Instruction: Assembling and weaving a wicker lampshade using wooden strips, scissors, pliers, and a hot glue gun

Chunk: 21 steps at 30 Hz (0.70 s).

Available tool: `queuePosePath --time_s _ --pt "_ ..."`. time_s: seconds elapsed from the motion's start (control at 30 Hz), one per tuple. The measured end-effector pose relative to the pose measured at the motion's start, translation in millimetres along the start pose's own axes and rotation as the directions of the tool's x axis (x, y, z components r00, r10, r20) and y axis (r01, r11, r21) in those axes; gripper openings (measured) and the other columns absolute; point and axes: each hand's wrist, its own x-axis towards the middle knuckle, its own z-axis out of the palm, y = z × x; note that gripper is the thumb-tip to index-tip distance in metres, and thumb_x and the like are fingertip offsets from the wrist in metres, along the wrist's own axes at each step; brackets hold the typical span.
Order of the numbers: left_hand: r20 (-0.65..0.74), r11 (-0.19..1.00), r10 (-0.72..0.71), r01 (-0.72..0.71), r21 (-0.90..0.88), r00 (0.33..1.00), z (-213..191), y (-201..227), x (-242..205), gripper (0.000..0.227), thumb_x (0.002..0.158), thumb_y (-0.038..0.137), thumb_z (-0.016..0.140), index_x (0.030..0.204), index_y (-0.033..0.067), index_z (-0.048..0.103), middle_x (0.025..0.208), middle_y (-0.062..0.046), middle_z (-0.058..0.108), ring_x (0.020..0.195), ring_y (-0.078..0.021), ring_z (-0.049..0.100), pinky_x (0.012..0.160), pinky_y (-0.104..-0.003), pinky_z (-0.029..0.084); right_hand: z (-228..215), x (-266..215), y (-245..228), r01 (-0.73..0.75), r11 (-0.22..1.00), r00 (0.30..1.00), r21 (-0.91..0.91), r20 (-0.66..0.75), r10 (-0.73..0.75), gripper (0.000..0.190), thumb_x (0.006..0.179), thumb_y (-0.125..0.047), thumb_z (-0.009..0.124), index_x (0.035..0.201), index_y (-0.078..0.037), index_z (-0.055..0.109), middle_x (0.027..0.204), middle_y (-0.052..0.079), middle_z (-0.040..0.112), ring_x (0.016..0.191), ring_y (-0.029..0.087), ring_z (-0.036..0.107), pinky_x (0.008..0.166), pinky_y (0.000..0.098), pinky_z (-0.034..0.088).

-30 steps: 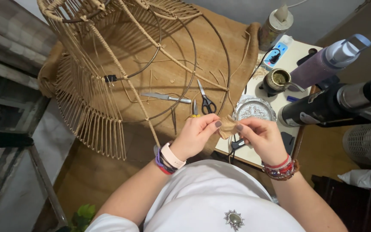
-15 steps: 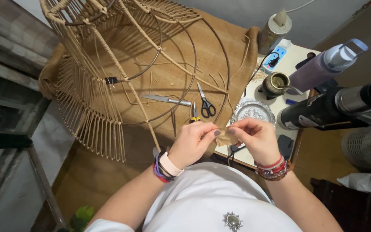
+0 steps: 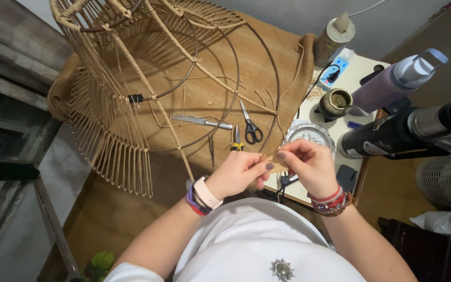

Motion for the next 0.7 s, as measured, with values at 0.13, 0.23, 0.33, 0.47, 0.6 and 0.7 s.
queuePosePath --time_s 0.13,0.23,0.33,0.47,0.6,0.7 --pt "0.072 0.996 -0.086 0.084 0.032 0.994 -11.6 0.6 -6.2 0.03 0.1 0.023 0.058 0.075 0.0128 0.069 0.057 -0.003 0.07 0.06 -0.0118 0.065 0.066 -0.025 0.053 8.4 -1.7 3.8 -0.032 0.999 0.999 0.023 0.01 0.032 0.01 0.084 -0.001 0.08 0.092 0.003 0.077 0.059 0.013 0.069 0.045 0.012 0.061 0.042 0.0241 0.054" --pt "0.067 0.988 -0.089 0.079 0.135 0.994 -9.6 2.2 -5.9 0.028 0.101 0.022 0.055 0.078 0.014 0.071 0.058 0.0 0.072 0.056 -0.014 0.062 0.062 -0.024 0.05 8.7 -0.9 1.8 -0.022 0.999 1.0 0.033 0.014 0.021 0.009 0.087 -0.001 0.077 0.094 0.004 0.076 0.057 0.01 0.066 0.046 0.011 0.06 0.043 0.0218 0.052" --pt "-0.034 0.988 -0.047 0.052 0.143 0.998 1.3 -3.6 0.0 0.027 0.1 0.023 0.058 0.078 0.0162 0.072 0.057 0.002 0.071 0.055 -0.0114 0.062 0.061 -0.022 0.049 9.0 0.4 -2.0 -0.011 1.0 1.0 0.005 0.014 0.011 0.008 0.092 -0.005 0.075 0.097 0.001 0.075 0.06 0.009 0.066 0.047 0.012 0.06 0.046 0.0245 0.054" --pt "-0.145 0.987 0.008 0.015 0.157 0.989 9.1 -15.3 8.0 0.031 0.101 0.028 0.06 0.073 0.0198 0.07 0.052 0.006 0.068 0.051 -0.0077 0.061 0.056 -0.019 0.047 6.4 6.2 -2.2 0.018 0.996 0.983 -0.09 0.185 -0.001 0.018 0.096 -0.018 0.072 0.085 -0.005 0.068 0.059 0.004 0.059 0.056 0.013 0.051 0.053 0.0281 0.047" --pt "-0.025 0.995 -0.027 0.029 0.091 0.999 -2.3 -14.5 2.6 0.031 0.102 0.022 0.055 0.075 0.0165 0.07 0.053 0.002 0.069 0.054 -0.0132 0.063 0.06 -0.024 0.051 -2.3 4.3 -0.5 -0.032 0.992 0.957 -0.124 0.283 0.066 0.041 0.104 -0.017 0.059 0.065 -0.008 0.068 0.048 0.003 0.06 0.049 0.011 0.047 0.051 0.0229 0.042" --pt "0.03 0.995 -0.053 0.051 0.082 0.998 -5.7 -21.1 0.3 0.033 0.103 0.025 0.054 0.076 0.0167 0.07 0.055 0.002 0.069 0.055 -0.0118 0.062 0.062 -0.022 0.049 4.0 -3.4 -32.3 -0.048 0.987 0.932 -0.153 0.347 0.1 0.045 0.105 -0.02 0.057 0.061 -0.01 0.065 0.044 0.0 0.054 0.045 0.008 0.044 0.046 0.0209 0.039"
